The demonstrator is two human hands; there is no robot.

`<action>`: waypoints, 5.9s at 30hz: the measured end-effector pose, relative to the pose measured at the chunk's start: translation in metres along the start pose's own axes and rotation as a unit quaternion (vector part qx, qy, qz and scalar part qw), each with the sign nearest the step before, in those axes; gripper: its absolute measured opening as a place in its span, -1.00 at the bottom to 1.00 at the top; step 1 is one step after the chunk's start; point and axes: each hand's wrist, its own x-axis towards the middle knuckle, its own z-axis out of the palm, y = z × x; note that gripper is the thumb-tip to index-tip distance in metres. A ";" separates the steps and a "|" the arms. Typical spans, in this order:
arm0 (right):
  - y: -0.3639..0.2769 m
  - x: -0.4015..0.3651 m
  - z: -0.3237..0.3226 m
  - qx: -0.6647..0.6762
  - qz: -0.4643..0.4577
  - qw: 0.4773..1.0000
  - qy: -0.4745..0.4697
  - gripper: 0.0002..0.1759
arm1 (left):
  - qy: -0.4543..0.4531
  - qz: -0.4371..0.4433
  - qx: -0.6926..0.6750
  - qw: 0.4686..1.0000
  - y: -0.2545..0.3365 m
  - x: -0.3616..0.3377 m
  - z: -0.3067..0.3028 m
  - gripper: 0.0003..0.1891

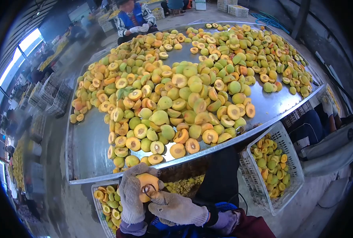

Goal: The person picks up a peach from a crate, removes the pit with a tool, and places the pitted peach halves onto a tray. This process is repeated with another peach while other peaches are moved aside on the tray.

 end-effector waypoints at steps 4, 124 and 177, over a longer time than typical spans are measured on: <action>0.007 0.001 0.006 0.054 -0.041 0.998 0.010 -0.68 | 0.028 0.037 -0.105 0.993 -0.014 -0.003 0.004 -0.44; 0.013 0.014 -0.010 -0.517 -0.198 0.800 0.230 -0.67 | -0.272 -0.095 0.103 0.952 0.005 0.038 -0.048 -0.40; -0.002 -0.011 -0.035 0.073 0.048 0.990 -0.115 -0.71 | -0.159 0.015 0.134 0.978 0.016 0.011 0.008 -0.58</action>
